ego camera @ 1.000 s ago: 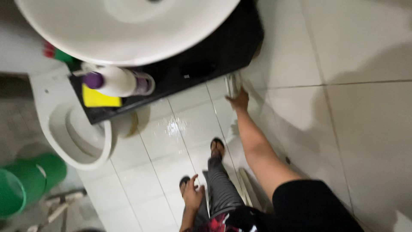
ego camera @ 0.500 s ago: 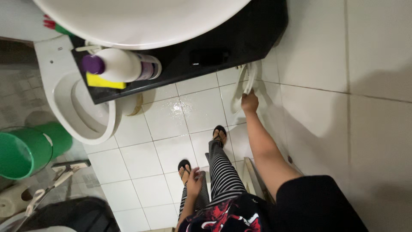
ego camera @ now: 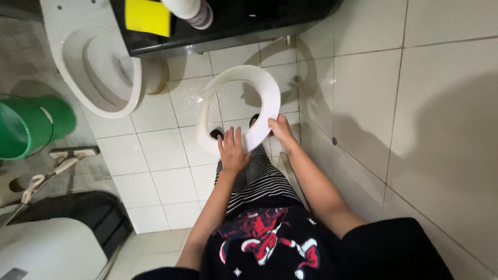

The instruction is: The person unscrews and removes a white toilet seat from a toilet bowl by hand and places it, along with a beige toilet seat, into a black trash bag on the floor.

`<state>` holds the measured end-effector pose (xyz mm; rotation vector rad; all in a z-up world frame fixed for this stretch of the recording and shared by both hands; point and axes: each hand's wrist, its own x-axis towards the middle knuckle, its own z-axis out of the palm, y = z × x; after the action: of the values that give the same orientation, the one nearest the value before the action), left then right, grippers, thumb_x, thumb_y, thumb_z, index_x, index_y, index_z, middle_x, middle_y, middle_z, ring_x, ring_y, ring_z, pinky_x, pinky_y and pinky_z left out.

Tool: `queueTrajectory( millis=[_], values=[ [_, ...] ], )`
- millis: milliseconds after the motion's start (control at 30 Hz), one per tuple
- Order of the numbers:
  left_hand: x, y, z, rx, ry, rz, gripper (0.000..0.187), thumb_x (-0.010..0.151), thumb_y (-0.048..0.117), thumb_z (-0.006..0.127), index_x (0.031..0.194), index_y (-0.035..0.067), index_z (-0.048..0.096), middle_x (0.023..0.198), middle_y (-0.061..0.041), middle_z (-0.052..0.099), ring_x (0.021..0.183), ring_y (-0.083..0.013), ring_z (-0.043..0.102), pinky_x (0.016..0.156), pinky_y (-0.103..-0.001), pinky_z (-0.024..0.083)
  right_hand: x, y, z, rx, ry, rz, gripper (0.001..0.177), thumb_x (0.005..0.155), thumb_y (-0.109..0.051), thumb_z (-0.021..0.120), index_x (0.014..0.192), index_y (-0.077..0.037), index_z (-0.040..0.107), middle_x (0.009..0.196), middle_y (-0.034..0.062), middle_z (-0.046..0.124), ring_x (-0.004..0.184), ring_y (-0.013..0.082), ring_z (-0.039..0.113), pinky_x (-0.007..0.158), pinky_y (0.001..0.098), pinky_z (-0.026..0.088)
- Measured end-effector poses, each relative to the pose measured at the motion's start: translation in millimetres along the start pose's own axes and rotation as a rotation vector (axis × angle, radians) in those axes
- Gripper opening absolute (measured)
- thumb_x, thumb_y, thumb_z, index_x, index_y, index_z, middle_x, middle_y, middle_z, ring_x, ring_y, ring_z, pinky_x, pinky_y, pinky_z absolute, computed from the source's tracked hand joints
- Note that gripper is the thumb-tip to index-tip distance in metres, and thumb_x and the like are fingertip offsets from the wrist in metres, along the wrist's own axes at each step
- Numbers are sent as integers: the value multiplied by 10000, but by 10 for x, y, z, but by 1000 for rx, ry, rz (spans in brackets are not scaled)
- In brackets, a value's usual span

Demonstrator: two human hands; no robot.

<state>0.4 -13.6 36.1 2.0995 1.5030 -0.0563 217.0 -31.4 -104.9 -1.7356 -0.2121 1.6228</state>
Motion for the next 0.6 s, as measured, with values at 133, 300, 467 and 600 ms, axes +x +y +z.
queueTrajectory(
  millis=[133,300,467,600],
  values=[
    [-179,-1,-215,-32,-53,-37,952,729,196,840,1540,106,351,1421,-125,544,1338,-319,522,1189,-659,269,-375,-305,227,1,-175,-33,316,759,-82,575,1020,35,710,841,89,719,697,202,696,581,337,578],
    [-588,-127,-796,-355,109,-56,1078,703,192,822,1587,14,231,1432,-232,481,1329,-409,471,1148,-569,337,-1100,-1179,872,-142,-461,-33,520,719,-104,547,1218,-41,679,985,36,769,816,197,714,654,325,577],
    [-798,-772,-1406,-1600,116,-302,896,880,313,738,1603,115,249,1493,-85,530,1368,-232,528,1115,-446,426,-1461,-1179,1883,-331,-825,-352,778,698,-202,793,1396,-28,498,1220,117,645,1072,251,692,911,373,555],
    [-825,-1543,-1699,-1416,246,-598,541,939,315,738,1375,35,582,1179,-112,689,1010,-210,680,798,-356,607,-1665,-1000,2525,-921,-804,-554,887,575,-340,885,1355,-82,552,1159,159,717,1031,310,718,905,404,562]
  ],
)
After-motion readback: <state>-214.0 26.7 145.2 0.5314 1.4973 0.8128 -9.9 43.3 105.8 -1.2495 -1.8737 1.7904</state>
